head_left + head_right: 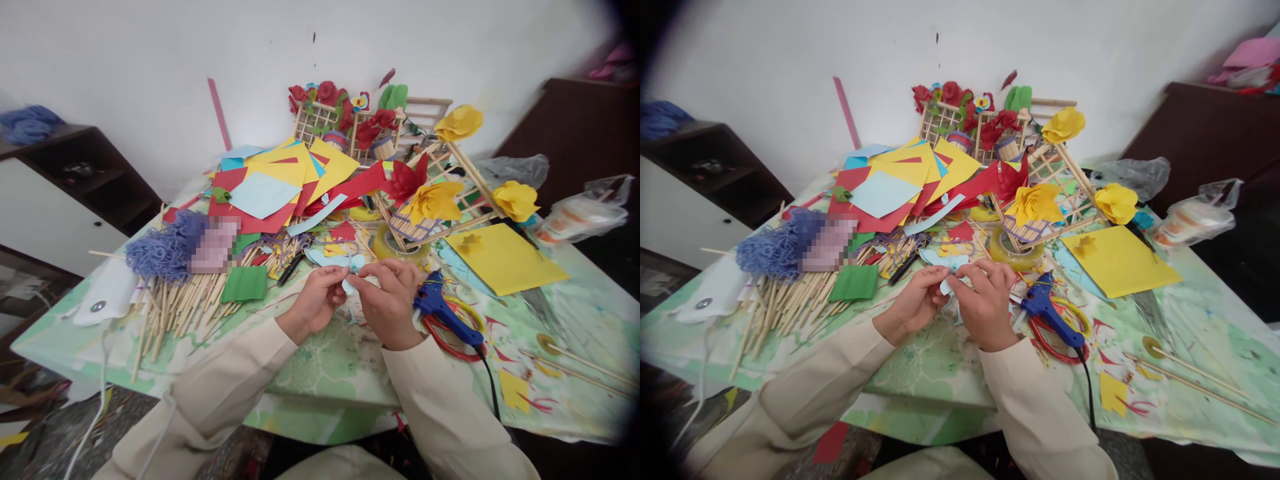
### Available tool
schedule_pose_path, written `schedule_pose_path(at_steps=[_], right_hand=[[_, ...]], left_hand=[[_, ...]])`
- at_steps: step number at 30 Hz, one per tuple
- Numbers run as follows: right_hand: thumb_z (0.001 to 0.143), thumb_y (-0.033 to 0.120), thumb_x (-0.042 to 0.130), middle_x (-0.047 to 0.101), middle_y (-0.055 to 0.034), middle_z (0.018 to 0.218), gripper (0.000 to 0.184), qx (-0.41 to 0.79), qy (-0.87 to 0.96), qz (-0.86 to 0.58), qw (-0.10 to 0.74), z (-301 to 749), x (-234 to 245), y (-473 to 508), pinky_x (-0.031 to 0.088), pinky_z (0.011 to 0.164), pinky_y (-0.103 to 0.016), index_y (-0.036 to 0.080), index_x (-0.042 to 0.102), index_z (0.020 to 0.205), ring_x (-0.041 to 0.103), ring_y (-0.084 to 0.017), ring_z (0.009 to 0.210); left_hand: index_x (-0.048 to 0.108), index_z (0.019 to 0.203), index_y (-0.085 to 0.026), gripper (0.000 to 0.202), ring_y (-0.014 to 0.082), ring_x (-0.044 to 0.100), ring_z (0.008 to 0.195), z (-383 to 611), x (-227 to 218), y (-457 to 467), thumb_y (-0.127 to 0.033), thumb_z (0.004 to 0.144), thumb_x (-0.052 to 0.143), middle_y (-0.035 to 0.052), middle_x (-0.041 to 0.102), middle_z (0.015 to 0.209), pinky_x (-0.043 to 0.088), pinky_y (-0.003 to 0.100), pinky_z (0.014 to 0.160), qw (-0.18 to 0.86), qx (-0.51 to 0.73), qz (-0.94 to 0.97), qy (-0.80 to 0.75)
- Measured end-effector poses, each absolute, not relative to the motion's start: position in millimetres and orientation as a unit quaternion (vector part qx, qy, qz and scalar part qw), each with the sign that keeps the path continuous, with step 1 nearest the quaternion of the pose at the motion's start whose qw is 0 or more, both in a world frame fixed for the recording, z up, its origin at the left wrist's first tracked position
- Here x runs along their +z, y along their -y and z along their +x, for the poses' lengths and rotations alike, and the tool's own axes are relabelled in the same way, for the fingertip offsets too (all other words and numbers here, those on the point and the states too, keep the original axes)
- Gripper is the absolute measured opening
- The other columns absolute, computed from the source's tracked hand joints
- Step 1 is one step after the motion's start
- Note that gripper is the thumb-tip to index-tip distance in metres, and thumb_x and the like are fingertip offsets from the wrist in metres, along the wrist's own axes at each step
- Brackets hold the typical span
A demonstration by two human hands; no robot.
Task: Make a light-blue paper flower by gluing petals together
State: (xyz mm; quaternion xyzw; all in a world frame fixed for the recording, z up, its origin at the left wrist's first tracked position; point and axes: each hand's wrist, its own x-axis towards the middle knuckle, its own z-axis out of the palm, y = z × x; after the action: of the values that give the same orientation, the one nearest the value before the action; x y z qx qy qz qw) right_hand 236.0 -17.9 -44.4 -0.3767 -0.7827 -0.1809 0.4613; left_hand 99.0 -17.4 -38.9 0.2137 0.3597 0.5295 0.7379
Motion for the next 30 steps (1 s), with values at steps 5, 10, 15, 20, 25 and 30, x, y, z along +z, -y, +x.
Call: schedule_pose_path(at_steps=[5, 10, 15, 20, 25, 30], right_hand=[[0.086, 0.017, 0.059, 0.071, 0.0036, 0.086, 0.02, -0.182, 0.784, -0.376, 0.46, 237.4, -43.5, 18.4, 0.031, 0.081, -0.039, 0.033, 0.07, 0.083, 0.054, -0.019, 0.092], [0.085, 0.014, 0.06, 0.073, 0.0032, 0.087, 0.018, -0.175, 0.781, -0.369, 0.473, 237.6, -44.4, 18.7, 0.028, 0.085, -0.041, 0.03, 0.069, 0.085, 0.054, -0.019, 0.096], [0.083, 0.014, 0.063, 0.072, 0.0037, 0.085, 0.017, -0.198, 0.763, -0.368, 0.493, 237.4, -42.0, 18.7, 0.027, 0.083, -0.04, 0.03, 0.069, 0.081, 0.053, -0.019, 0.091], [0.08, 0.015, 0.067, 0.071, 0.0048, 0.08, 0.016, -0.232, 0.74, -0.373, 0.509, 237.2, -38.1, 19.7, 0.029, 0.079, -0.039, 0.03, 0.07, 0.075, 0.052, -0.019, 0.087], [0.078, 0.013, 0.069, 0.071, 0.0052, 0.078, 0.018, -0.232, 0.735, -0.373, 0.517, 237.6, -37.4, 20.0, 0.029, 0.08, -0.039, 0.031, 0.07, 0.076, 0.051, -0.019, 0.087], [0.08, 0.013, 0.066, 0.072, 0.0061, 0.082, 0.019, -0.23, 0.745, -0.374, 0.502, 238.3, -40.2, 19.4, 0.028, 0.084, -0.039, 0.032, 0.069, 0.078, 0.053, -0.018, 0.089]], left_hand=[[0.057, 0.068, -0.011, 0.027, 0.0004, 0.037, 0.047, 99.5, -38.4, 18.7, -0.022, 0.06, 0.08, -0.0051, 0.043, 0.06, 0.025, 0.011, 0.038, 0.747, 0.533, 0.202, -0.341], [0.057, 0.068, -0.012, 0.028, -0.0001, 0.037, 0.047, 99.6, -37.9, 18.5, -0.021, 0.06, 0.082, -0.0054, 0.044, 0.06, 0.026, 0.01, 0.039, 0.757, 0.532, 0.188, -0.331], [0.061, 0.073, -0.011, 0.026, -0.0002, 0.04, 0.048, 100.9, -36.6, 20.1, -0.02, 0.061, 0.081, -0.0039, 0.049, 0.065, 0.03, 0.011, 0.041, 0.756, 0.538, 0.193, -0.319], [0.064, 0.079, -0.011, 0.026, 0.0001, 0.042, 0.05, 102.1, -35.0, 22.5, -0.021, 0.062, 0.081, -0.0019, 0.055, 0.07, 0.033, 0.012, 0.044, 0.756, 0.538, 0.216, -0.304], [0.065, 0.08, -0.012, 0.026, 0.0013, 0.045, 0.052, 103.7, -35.0, 24.4, -0.02, 0.062, 0.081, -0.0017, 0.058, 0.07, 0.036, 0.014, 0.047, 0.744, 0.548, 0.228, -0.306], [0.064, 0.08, -0.012, 0.025, 0.0015, 0.043, 0.05, 104.1, -37.1, 23.2, -0.021, 0.063, 0.08, -0.0025, 0.057, 0.068, 0.035, 0.015, 0.048, 0.739, 0.549, 0.227, -0.319]])
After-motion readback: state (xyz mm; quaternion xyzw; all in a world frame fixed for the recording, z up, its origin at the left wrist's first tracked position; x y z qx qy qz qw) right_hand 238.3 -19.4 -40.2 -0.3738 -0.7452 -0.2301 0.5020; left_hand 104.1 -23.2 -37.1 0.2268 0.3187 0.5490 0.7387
